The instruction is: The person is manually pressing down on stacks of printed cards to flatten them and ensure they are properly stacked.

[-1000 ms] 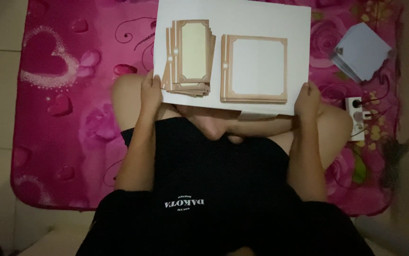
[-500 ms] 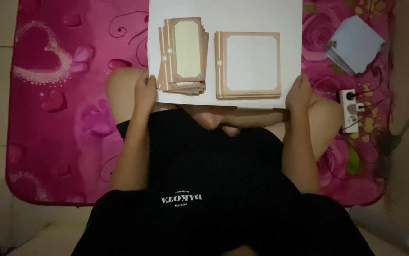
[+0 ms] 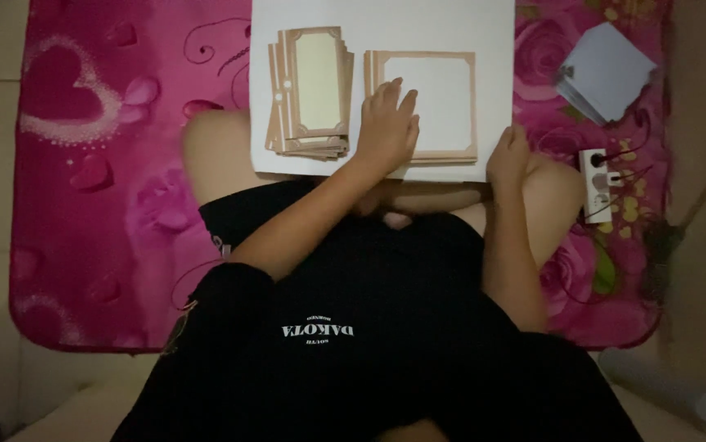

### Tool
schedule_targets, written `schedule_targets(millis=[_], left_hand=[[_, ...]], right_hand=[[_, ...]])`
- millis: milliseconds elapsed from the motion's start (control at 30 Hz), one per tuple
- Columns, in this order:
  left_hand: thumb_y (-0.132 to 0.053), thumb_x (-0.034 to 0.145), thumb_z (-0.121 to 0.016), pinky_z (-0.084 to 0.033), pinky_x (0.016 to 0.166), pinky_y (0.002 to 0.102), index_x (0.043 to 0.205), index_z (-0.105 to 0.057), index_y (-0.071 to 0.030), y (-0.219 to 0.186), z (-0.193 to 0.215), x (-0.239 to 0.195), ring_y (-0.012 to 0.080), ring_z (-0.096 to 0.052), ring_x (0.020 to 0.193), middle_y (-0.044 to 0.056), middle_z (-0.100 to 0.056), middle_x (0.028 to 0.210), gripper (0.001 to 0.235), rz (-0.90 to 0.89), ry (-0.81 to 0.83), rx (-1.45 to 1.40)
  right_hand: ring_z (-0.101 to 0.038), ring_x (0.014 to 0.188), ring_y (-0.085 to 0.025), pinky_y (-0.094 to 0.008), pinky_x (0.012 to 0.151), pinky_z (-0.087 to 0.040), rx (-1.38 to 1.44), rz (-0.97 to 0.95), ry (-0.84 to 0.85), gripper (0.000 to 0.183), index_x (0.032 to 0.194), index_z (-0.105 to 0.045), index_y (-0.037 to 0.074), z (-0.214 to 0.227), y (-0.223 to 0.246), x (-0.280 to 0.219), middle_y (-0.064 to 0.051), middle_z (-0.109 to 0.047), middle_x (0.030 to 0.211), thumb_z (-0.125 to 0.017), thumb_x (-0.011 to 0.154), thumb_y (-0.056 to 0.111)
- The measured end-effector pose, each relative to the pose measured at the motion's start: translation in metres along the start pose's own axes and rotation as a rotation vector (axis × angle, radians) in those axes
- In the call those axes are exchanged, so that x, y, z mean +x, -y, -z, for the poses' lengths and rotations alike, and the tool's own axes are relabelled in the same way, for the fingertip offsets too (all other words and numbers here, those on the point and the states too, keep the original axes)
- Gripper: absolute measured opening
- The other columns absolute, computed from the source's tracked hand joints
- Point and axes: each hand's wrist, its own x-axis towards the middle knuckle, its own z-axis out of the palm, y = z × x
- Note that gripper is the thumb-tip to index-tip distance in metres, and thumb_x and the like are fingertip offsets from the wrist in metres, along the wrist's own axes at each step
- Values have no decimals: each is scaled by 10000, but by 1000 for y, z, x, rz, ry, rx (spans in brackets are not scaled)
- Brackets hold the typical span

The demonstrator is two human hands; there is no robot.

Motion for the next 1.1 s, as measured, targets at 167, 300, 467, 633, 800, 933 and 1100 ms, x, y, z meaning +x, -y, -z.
schedule_targets(millis=[167,300,467,633,800,933,1100], left_hand=[[-432,1017,-470,-57,1159,729,1547,-427,-72,8,-30,-7,424,-179,1520,244,-270,1629,642,18,136,281],[-431,1016,-472,-88,1158,726,1554,-417,-81,8,-24,-4,421,-168,1519,245,-254,1631,644,30,169,286],[-454,1023,-468,-187,1097,717,1550,-431,-107,12,-31,-5,415,-223,1501,235,-273,1620,633,0,148,347],[-461,997,-514,-298,996,615,1532,-463,-132,11,-32,-7,382,-287,1491,214,-311,1616,630,-8,103,349],[-468,990,-507,-282,998,601,1521,-474,-128,7,-31,-10,382,-279,1482,217,-315,1613,631,7,139,324],[-451,996,-517,-268,1024,630,1521,-472,-122,5,-28,-11,385,-252,1497,220,-303,1620,621,26,161,265],[-456,978,-558,-284,1036,684,1487,-517,-133,5,-27,-12,392,-276,1484,206,-324,1606,604,23,121,249]], right_hand=[[-644,966,-288,-359,900,-498,1,-14,62,390,1273,-615,-48,6,3,-4,-206,-701,1120,-373,1081,189],[-624,925,-250,-344,866,-493,28,6,38,349,1226,-610,-33,6,17,-9,-171,-688,1070,-363,1090,172],[-648,960,-260,-355,890,-511,11,-120,44,374,1273,-599,-27,3,5,-2,-188,-688,1115,-379,1093,217],[-633,901,-276,-374,840,-508,0,-24,72,349,1203,-613,-54,7,-2,0,-196,-682,1048,-373,1095,176],[-613,885,-230,-345,834,-503,50,-35,45,329,1193,-607,-39,5,-1,-5,-167,-678,1028,-374,1092,170],[-610,1013,-328,-402,911,-498,-69,16,-46,346,1278,-604,-48,9,15,-13,-234,-625,1186,-437,1076,178],[-578,1061,-362,-443,939,-465,-152,392,-210,295,1309,-613,-27,13,47,-20,-215,-601,1181,-532,1037,52]])
